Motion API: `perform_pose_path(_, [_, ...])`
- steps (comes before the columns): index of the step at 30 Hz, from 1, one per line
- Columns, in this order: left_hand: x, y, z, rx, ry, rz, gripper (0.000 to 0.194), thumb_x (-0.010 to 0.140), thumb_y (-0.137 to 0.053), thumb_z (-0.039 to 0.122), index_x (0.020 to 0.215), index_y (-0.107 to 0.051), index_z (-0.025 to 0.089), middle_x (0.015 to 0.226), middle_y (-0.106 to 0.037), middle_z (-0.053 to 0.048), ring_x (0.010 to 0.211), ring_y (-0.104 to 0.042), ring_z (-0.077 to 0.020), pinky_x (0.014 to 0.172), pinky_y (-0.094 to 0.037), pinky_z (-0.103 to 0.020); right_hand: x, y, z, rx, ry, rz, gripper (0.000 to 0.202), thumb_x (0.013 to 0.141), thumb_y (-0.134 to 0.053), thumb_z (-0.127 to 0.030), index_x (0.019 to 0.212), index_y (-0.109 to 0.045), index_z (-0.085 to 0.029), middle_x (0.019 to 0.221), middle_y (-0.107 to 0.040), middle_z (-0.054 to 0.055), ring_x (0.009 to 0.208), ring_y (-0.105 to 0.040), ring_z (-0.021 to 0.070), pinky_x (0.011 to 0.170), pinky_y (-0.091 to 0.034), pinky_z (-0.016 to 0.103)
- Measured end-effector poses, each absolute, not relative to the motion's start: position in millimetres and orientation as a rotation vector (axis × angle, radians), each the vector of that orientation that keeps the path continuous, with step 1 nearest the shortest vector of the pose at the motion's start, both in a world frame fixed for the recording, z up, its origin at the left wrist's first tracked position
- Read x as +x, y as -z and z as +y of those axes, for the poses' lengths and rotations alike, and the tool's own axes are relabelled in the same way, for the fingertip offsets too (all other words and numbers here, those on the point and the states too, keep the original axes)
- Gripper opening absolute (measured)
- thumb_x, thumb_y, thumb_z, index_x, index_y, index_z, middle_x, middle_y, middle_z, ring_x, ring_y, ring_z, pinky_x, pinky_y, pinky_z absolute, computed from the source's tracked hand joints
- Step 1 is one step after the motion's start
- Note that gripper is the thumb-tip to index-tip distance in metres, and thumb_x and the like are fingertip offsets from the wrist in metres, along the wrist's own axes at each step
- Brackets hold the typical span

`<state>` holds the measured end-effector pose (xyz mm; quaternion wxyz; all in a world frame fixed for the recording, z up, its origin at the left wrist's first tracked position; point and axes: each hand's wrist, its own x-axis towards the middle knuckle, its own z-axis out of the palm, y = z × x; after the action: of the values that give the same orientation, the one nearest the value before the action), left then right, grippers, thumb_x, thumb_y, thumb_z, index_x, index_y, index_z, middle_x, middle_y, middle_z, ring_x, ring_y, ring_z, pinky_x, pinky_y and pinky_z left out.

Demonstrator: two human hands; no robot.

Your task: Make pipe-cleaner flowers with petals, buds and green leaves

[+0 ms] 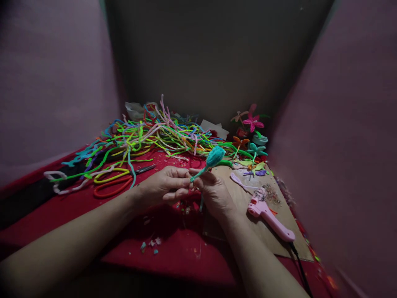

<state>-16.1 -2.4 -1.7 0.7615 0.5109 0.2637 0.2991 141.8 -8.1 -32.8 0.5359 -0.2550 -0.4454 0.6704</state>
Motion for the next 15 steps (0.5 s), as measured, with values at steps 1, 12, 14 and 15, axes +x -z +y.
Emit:
perform_pose_path(1, [-15.8,1.1,-2.7,1.093,-0.65,0.552,0.015,0.077,-0.059,0.027,0.079,-0.057,0.011,0.048,-0.048,0.005,0.029,-0.026,0.0015,0.032,-0.014,-0.013,142.0,31.8,-8.3,-0.595,-1.607,-1.041,0.025,0.059,-0.077,-0.028,0.082,-0.07,-0.023,0.069,-0.064,-0.002,0.058,-0.052,0.01,0.058,-0.043,0.024])
perform_pose_path(12, [-14.8,3.9,-2.6,1.099,-0.648,0.528,0.018,0.08,-0.055,0.027,0.075,-0.059,0.01,0.047,-0.051,0.003,0.027,-0.029,0.0006,0.03,-0.016,-0.013,140.0,26.8,-11.4,-0.591,-1.619,-1.015,0.014,0.062,-0.074,-0.021,0.075,-0.07,-0.019,0.062,-0.061,-0.001,0.055,-0.049,0.0094,0.056,-0.042,0.023])
perform_pose_path(14, [-15.4,6.9,-0.7,1.127,-0.656,0.527,0.018,0.081,-0.054,0.027,0.077,-0.06,0.01,0.05,-0.052,0.003,0.029,-0.03,0.0005,0.031,-0.017,-0.013,139.2,27.5,-11.5,-0.596,-1.597,-1.037,0.014,0.064,-0.071,-0.021,0.078,-0.069,-0.019,0.064,-0.061,0.0,0.057,-0.051,0.0106,0.059,-0.044,0.025])
perform_pose_path(15, [-15.7,7.6,-0.1,1.149,-0.671,0.538,0.019,0.081,-0.054,0.028,0.077,-0.061,0.01,0.051,-0.053,0.003,0.029,-0.031,0.0004,0.032,-0.018,-0.013,138.9,27.9,-11.5,-0.605,-1.582,-1.046,0.014,0.066,-0.07,-0.021,0.08,-0.069,-0.019,0.066,-0.061,0.0,0.058,-0.051,0.0111,0.06,-0.044,0.026])
